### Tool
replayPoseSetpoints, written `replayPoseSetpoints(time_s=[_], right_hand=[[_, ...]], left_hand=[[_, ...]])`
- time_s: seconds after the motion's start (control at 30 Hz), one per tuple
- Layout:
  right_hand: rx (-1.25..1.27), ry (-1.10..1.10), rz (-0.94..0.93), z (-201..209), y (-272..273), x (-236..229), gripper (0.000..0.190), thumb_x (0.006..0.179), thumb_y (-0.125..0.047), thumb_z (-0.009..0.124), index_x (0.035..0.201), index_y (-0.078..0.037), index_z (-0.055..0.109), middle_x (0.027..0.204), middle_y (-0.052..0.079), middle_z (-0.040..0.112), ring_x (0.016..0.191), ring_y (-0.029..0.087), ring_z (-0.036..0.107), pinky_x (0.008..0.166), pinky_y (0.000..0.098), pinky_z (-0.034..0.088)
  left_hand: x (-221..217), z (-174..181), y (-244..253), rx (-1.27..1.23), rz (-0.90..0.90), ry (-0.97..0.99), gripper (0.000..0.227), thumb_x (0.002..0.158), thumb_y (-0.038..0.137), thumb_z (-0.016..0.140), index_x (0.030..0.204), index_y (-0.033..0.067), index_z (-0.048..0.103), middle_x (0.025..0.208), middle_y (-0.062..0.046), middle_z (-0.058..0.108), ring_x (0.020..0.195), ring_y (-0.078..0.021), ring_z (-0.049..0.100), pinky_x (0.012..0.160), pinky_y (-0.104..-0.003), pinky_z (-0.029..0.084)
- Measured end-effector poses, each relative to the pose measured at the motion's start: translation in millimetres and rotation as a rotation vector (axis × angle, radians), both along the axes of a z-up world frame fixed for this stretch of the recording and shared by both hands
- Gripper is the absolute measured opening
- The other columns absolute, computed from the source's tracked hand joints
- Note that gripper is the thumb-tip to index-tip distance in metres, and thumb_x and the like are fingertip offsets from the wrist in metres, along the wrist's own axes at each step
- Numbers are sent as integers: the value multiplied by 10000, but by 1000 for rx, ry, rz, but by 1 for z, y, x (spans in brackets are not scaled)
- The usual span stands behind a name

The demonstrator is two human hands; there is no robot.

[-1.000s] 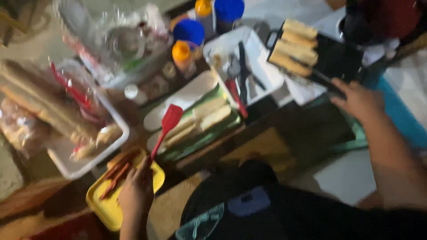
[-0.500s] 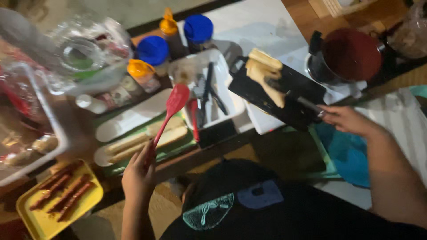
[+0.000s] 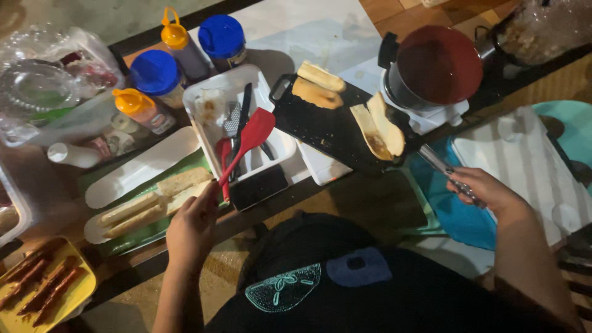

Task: The person toasts sliced bread on a griddle, then places cooked sausages into the bread. They add ketchup and a shredded vegetable mixture to the hot dogs using tongs and a squeeze bottle.

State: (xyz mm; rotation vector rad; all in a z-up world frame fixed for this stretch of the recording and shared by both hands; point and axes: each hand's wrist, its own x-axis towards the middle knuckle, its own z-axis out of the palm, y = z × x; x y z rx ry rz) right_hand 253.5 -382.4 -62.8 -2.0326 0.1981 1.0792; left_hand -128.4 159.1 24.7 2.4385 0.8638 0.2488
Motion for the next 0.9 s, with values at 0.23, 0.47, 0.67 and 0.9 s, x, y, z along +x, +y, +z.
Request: replayPoseSetpoints(time_s=[0.23, 0.47, 0.67, 0.9], right_hand=[[-338, -636, 423, 48, 43, -27, 559, 971, -411, 670, 1502, -259, 586, 806, 124, 710, 724, 214, 681, 724, 348, 519], [-785, -894, 683, 116, 100, -77, 660, 885, -494, 682, 1516, -386, 523, 1037, 100, 668, 875, 331, 721, 775, 454, 578], [-862, -925, 729, 102, 107, -87, 680, 916, -460, 633, 1565, -362, 453, 1071, 137, 631, 839, 356, 726, 738, 469, 586], [-752, -1087, 772, 55, 81, -63, 561, 1004, -411, 580, 1531, -234, 512, 1103, 146, 692, 819, 363, 717, 708, 496, 573]], left_hand=[[22, 9, -2, 38, -54, -24, 365, 984, 235, 620, 1339, 280, 692, 830, -93, 650, 732, -321, 664, 632, -438, 520], [28, 16, -6, 23, -49, 8, 384, 967, 223, 623, 1335, 310, 687, 846, -77, 663, 735, -303, 678, 640, -444, 526], [21, 14, -12, 14, -6, -4, 420, 956, 200, 619, 1360, 297, 679, 862, -86, 663, 750, -308, 674, 649, -441, 523], [5, 13, -12, 55, 86, -74, 342, 995, 242, 635, 1331, 266, 695, 874, -98, 674, 761, -321, 669, 657, -433, 514]])
